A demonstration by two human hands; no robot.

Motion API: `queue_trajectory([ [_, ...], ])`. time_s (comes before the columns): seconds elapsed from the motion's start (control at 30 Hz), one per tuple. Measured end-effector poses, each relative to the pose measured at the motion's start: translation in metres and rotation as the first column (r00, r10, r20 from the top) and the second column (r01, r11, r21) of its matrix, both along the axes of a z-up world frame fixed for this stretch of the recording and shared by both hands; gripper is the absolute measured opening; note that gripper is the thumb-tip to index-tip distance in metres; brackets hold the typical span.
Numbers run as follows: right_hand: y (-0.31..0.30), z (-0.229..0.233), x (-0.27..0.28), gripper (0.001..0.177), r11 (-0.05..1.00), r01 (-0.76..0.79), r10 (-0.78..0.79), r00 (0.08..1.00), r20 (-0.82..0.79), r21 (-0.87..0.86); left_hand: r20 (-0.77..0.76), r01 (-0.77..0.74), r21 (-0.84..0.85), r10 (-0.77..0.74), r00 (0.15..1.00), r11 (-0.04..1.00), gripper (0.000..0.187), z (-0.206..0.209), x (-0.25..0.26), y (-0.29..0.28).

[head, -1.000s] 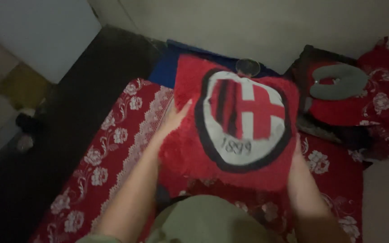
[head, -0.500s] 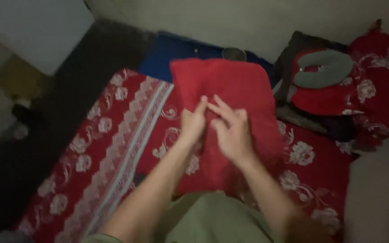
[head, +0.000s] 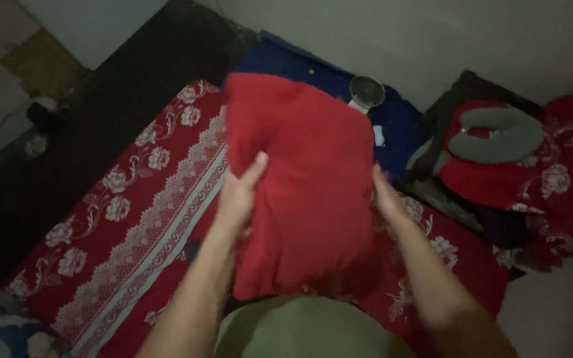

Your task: Fluffing and arranging red and gray pillows on a bed.

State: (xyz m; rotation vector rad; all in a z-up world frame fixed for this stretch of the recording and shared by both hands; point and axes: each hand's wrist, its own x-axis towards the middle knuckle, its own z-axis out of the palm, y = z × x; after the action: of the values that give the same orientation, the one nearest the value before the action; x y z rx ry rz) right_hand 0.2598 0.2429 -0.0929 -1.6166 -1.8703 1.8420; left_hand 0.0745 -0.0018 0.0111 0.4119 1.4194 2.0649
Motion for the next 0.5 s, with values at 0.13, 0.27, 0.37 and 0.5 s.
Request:
queue_trajectory([
  [0.13, -0.027, -0.001, -0.006, 0.093, 0.985, 0.01, -0.04, 0.985, -0.17, -0.175, 0.222, -0.082, 0.047, 0.069, 0.973, 0.996, 0.065, -0.007, -0.042, -0.016],
  [0.27, -0.059, 0.058, -0.062, 0.089, 0.951, 0.098, -0.206, 0.909, -0.362, -0.295, -0.258, -0.302, -0.455, 0.2, 0.945, 0.838, 0.084, -0.061, -0.095, -0.024],
  [0.37, -0.101, 0.079, -0.125, 0.083, 0.986, 0.125, -0.101, 0.974, -0.205, 0.108, -0.395, -0.329, -0.598, 0.089, 0.914, 0.731, 0.096, -0.071, -0.111, -0.017],
  [0.5, -0.168, 0.062, -0.172, 0.074, 0.73, -0.121, 0.311, 0.935, -0.169, 0.673, -0.066, -0.063, -0.579, 0.03, 0.997, 0.813, 0.097, -0.028, -0.096, -0.005],
])
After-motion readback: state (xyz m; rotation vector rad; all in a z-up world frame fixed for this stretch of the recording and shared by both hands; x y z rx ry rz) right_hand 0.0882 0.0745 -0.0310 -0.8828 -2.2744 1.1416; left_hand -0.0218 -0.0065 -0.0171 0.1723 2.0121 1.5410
